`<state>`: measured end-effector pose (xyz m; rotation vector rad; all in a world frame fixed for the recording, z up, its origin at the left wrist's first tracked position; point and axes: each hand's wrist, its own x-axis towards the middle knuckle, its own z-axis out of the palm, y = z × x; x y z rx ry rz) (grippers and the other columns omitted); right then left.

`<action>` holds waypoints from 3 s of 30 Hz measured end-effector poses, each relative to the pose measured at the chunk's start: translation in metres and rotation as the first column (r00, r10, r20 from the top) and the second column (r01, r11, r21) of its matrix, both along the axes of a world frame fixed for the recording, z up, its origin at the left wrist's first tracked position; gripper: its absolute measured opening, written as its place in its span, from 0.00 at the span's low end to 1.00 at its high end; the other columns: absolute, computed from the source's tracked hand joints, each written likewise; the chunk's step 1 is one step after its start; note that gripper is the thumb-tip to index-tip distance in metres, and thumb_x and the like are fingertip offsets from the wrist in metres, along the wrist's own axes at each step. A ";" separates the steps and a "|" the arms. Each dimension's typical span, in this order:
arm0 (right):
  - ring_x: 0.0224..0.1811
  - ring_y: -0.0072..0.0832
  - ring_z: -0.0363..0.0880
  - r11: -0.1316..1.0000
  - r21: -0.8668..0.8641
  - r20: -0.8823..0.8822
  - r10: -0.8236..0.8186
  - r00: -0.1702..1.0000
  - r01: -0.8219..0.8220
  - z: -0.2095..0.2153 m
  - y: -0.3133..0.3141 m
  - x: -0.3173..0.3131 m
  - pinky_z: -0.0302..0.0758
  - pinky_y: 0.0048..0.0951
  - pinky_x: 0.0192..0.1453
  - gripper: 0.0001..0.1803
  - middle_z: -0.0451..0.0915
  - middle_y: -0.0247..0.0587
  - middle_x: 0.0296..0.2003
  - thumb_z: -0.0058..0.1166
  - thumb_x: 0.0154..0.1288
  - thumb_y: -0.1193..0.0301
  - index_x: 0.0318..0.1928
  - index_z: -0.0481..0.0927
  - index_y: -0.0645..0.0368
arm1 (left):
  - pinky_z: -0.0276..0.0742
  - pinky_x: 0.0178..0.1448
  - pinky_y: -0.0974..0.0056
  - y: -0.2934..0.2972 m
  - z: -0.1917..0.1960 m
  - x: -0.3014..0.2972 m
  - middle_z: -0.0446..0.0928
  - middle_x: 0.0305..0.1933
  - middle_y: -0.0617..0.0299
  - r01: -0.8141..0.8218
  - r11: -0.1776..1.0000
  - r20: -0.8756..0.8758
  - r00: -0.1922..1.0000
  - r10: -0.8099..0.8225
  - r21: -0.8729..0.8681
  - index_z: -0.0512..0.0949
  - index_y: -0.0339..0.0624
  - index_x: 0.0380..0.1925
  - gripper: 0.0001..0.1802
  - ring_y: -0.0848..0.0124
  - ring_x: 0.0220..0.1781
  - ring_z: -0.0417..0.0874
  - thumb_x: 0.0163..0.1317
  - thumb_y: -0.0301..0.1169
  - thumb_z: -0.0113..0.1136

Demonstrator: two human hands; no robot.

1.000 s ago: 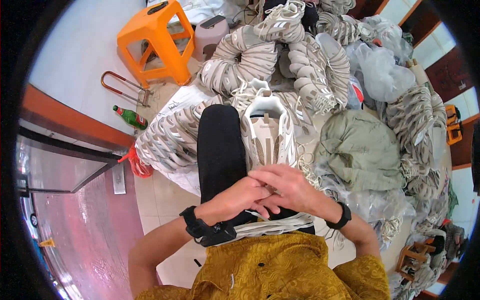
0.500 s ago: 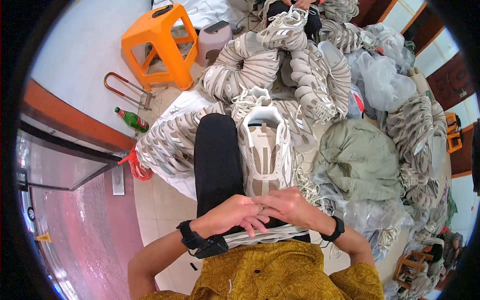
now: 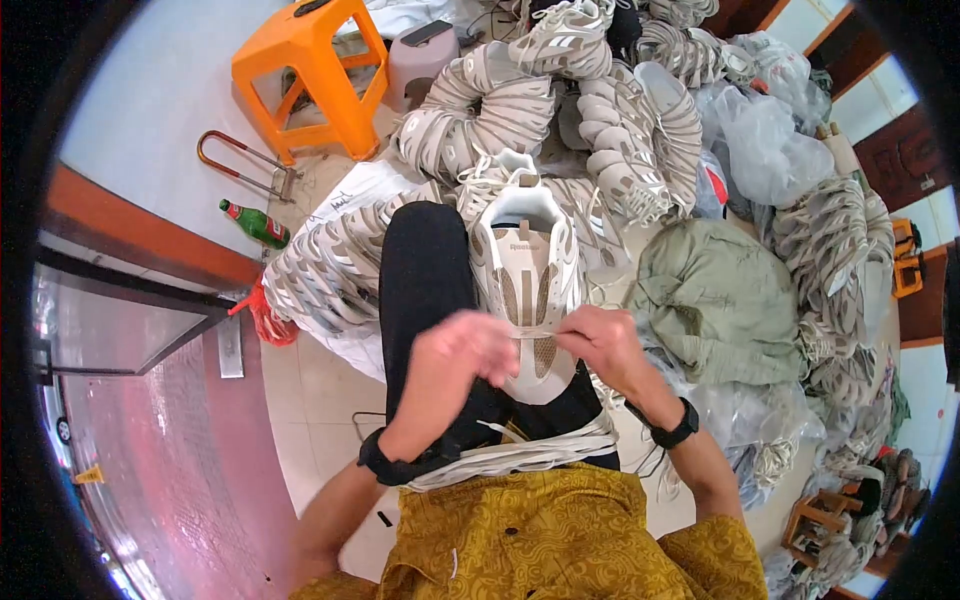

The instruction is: Lacing a new beige and white sneaker in a shoe manufacturing facility.

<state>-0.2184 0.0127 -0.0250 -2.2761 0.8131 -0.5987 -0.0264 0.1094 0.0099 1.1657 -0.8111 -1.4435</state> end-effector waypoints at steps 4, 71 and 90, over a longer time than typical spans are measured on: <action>0.22 0.38 0.75 1.000 0.001 0.058 -0.029 0.998 0.029 -0.013 0.000 0.010 0.72 0.33 0.26 0.04 0.73 0.43 0.20 0.53 0.49 0.72 0.23 0.75 0.59 | 0.69 0.35 0.70 -0.021 -0.006 0.013 0.73 0.26 0.66 -0.416 0.909 -0.768 0.577 0.278 0.017 0.71 0.40 0.39 0.12 0.75 0.29 0.72 0.64 0.36 0.45; 0.14 0.19 0.69 0.943 0.328 -0.208 0.008 0.978 0.062 -0.018 -0.032 0.027 0.66 0.24 0.20 0.04 0.71 0.37 0.12 0.53 0.41 0.77 0.22 0.76 0.64 | 0.66 0.53 0.59 0.012 -0.069 -0.050 0.72 0.45 0.54 0.025 0.922 0.727 0.624 0.287 -0.385 0.73 0.38 0.40 0.18 0.55 0.48 0.70 0.44 0.20 0.55; 0.15 0.20 0.70 0.982 0.162 -0.081 -0.081 0.993 0.093 -0.015 -0.022 0.016 0.67 0.21 0.21 0.05 0.74 0.40 0.16 0.52 0.44 0.77 0.25 0.77 0.65 | 0.65 0.56 0.58 0.015 -0.068 -0.054 0.71 0.49 0.53 0.036 0.927 0.724 0.636 0.266 -0.373 0.73 0.39 0.41 0.20 0.55 0.52 0.69 0.44 0.19 0.56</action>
